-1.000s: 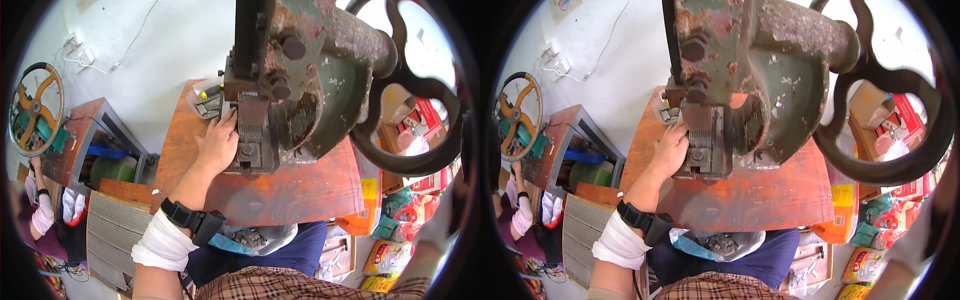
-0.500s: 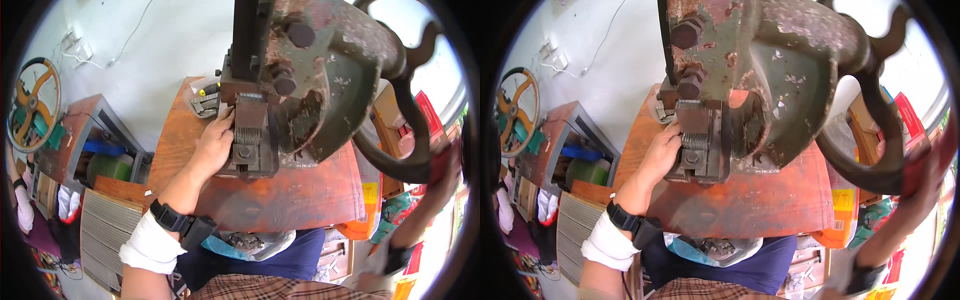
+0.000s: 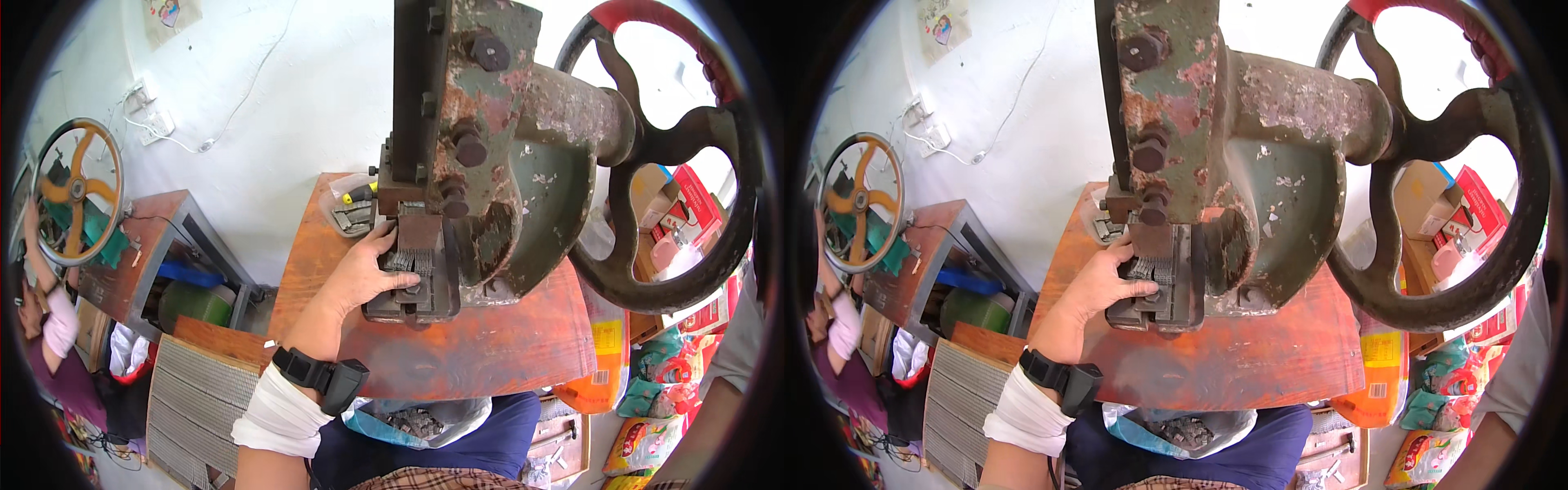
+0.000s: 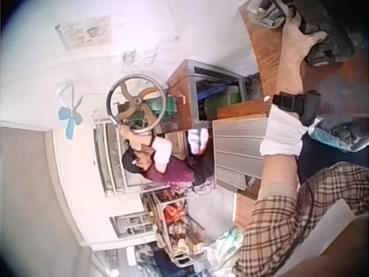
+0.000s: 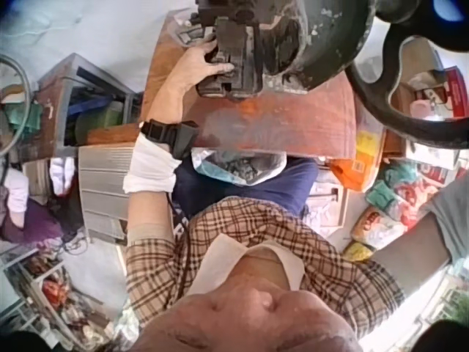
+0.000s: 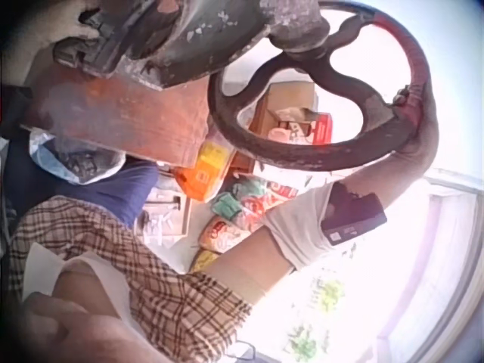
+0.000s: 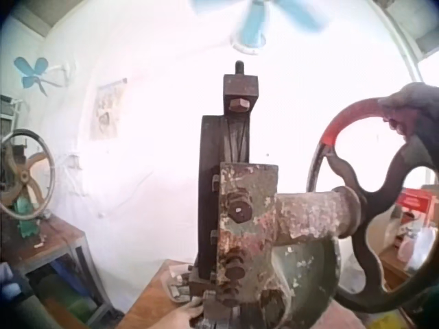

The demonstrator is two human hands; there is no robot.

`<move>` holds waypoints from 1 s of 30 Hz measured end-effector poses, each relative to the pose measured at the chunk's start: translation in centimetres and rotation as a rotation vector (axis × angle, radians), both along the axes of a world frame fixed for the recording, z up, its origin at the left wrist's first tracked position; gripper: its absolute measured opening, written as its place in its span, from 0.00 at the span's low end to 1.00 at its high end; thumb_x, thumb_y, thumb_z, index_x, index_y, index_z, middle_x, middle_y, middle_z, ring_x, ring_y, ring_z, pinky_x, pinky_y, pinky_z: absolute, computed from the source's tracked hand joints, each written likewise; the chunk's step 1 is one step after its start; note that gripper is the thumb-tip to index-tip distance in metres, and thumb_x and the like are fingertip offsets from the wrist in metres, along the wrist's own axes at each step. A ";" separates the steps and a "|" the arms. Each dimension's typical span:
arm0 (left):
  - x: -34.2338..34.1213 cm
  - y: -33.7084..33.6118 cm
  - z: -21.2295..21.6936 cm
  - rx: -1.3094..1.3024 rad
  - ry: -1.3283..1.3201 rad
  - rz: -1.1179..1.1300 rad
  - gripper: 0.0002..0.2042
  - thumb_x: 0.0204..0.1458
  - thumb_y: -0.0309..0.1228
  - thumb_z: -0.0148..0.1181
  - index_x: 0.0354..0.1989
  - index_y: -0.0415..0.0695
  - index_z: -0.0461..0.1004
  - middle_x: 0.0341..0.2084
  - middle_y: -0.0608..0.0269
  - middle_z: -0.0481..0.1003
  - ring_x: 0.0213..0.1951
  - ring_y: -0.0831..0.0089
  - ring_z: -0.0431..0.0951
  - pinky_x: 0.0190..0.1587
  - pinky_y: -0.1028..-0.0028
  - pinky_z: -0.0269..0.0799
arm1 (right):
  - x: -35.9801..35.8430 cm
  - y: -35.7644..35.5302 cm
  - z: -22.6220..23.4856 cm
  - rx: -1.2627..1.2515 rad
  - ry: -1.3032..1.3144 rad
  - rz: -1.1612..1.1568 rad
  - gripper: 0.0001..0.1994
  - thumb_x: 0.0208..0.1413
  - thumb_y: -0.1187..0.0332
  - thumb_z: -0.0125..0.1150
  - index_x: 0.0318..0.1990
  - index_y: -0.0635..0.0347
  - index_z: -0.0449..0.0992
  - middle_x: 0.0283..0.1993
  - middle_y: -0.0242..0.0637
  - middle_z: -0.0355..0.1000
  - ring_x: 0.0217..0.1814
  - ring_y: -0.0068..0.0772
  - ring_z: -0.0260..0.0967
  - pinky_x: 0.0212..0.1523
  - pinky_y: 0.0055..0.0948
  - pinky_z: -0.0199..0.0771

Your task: Operating a manual wheel-driven press to shape or assemble small metal components.

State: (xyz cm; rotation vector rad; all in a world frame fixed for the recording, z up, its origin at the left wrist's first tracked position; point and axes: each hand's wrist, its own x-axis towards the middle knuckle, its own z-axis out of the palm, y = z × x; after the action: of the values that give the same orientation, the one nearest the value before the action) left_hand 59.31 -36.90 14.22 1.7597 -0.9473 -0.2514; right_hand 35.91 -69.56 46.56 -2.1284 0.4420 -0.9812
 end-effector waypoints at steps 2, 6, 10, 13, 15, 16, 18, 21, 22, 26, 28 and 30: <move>0.0 -0.2 -0.4 -0.007 0.014 0.029 0.37 0.36 0.33 0.72 0.58 0.38 0.64 0.60 0.54 0.59 0.60 0.60 0.62 0.60 0.69 0.58 | -1.5 0.6 -2.5 0.008 -0.080 -0.043 0.17 0.52 0.57 0.61 0.38 0.63 0.71 0.29 0.33 0.68 0.30 0.26 0.66 0.33 0.25 0.70; 0.0 0.7 -0.7 0.034 0.033 0.108 0.37 0.37 0.36 0.72 0.58 0.37 0.64 0.62 0.51 0.57 0.61 0.59 0.61 0.61 0.69 0.58 | -0.9 -1.2 -6.1 0.049 -0.161 -0.048 0.18 0.51 0.55 0.62 0.38 0.62 0.72 0.29 0.32 0.68 0.28 0.24 0.66 0.32 0.23 0.69; 0.2 0.0 -1.3 -0.021 0.044 -0.003 0.44 0.34 0.43 0.73 0.61 0.39 0.58 0.64 0.49 0.52 0.63 0.51 0.56 0.62 0.66 0.56 | -1.9 0.2 -5.5 0.004 -0.183 -0.110 0.19 0.49 0.54 0.63 0.38 0.61 0.72 0.28 0.30 0.68 0.27 0.21 0.65 0.30 0.21 0.69; 1.0 0.5 -2.3 0.120 -0.214 -0.045 0.54 0.29 0.52 0.73 0.65 0.42 0.51 0.66 0.49 0.47 0.65 0.47 0.48 0.62 0.50 0.51 | -0.8 0.2 -2.6 -0.030 -0.134 -0.106 0.20 0.48 0.52 0.64 0.37 0.61 0.73 0.28 0.29 0.68 0.26 0.20 0.65 0.29 0.19 0.68; -0.6 0.2 -0.8 0.309 -0.250 0.058 0.58 0.27 0.57 0.71 0.66 0.42 0.48 0.66 0.49 0.45 0.66 0.47 0.45 0.61 0.43 0.48 | 0.1 0.3 -0.7 -0.049 -0.092 -0.100 0.20 0.47 0.52 0.65 0.37 0.60 0.73 0.28 0.28 0.68 0.25 0.19 0.65 0.29 0.18 0.68; -1.4 -0.3 -0.2 0.496 -0.286 0.158 0.61 0.24 0.62 0.70 0.67 0.41 0.45 0.67 0.50 0.43 0.67 0.47 0.42 0.59 0.35 0.44 | 0.2 0.4 0.0 -0.058 -0.077 -0.111 0.21 0.47 0.51 0.65 0.37 0.60 0.73 0.28 0.28 0.68 0.25 0.18 0.65 0.28 0.18 0.68; -2.3 -0.6 0.3 0.565 -0.321 0.237 0.61 0.25 0.64 0.67 0.66 0.40 0.45 0.67 0.50 0.44 0.67 0.47 0.42 0.57 0.31 0.42 | 0.9 0.1 0.6 -0.069 -0.063 -0.103 0.21 0.46 0.50 0.66 0.37 0.60 0.73 0.27 0.27 0.68 0.24 0.17 0.65 0.28 0.17 0.67; -3.6 0.1 0.5 0.697 -0.370 0.341 0.62 0.26 0.68 0.63 0.66 0.38 0.45 0.67 0.51 0.44 0.67 0.48 0.41 0.56 0.28 0.40 | 2.4 -1.0 0.3 -0.067 -0.074 -0.070 0.22 0.45 0.49 0.67 0.37 0.59 0.74 0.27 0.26 0.68 0.23 0.16 0.65 0.27 0.16 0.67; -4.0 0.1 0.7 0.742 -0.394 0.340 0.62 0.26 0.70 0.62 0.66 0.37 0.45 0.67 0.52 0.44 0.67 0.47 0.41 0.56 0.29 0.40 | 2.5 -1.5 0.0 -0.055 -0.083 -0.079 0.22 0.44 0.48 0.67 0.34 0.58 0.73 0.25 0.25 0.66 0.21 0.14 0.62 0.23 0.15 0.65; -4.5 -0.2 1.6 0.756 -0.350 0.326 0.61 0.27 0.69 0.62 0.66 0.38 0.45 0.67 0.53 0.44 0.67 0.47 0.41 0.56 0.28 0.40 | -0.5 -2.4 -2.0 -0.099 -0.140 -0.177 0.23 0.44 0.48 0.67 0.37 0.59 0.72 0.25 0.26 0.66 0.21 0.17 0.63 0.21 0.18 0.64; -4.5 -1.4 1.9 0.669 -0.348 0.244 0.60 0.27 0.68 0.63 0.66 0.40 0.46 0.67 0.54 0.43 0.67 0.47 0.42 0.55 0.27 0.40 | -5.3 -1.1 -5.1 -0.346 -0.258 -0.276 0.23 0.47 0.51 0.66 0.41 0.60 0.71 0.27 0.29 0.67 0.25 0.21 0.66 0.24 0.24 0.67; -4.6 -0.5 1.8 0.717 -0.331 0.317 0.60 0.27 0.68 0.63 0.66 0.41 0.46 0.67 0.54 0.43 0.67 0.47 0.42 0.55 0.27 0.40 | -5.4 -6.5 -13.4 -0.324 -0.140 -0.603 0.21 0.50 0.57 0.63 0.45 0.63 0.70 0.31 0.32 0.69 0.31 0.26 0.70 0.29 0.29 0.71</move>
State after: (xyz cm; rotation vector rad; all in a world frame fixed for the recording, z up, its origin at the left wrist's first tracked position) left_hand 54.73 -37.38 16.03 2.6436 -0.8409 -0.0950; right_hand 30.48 -76.10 33.14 -2.2299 0.9405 -1.6199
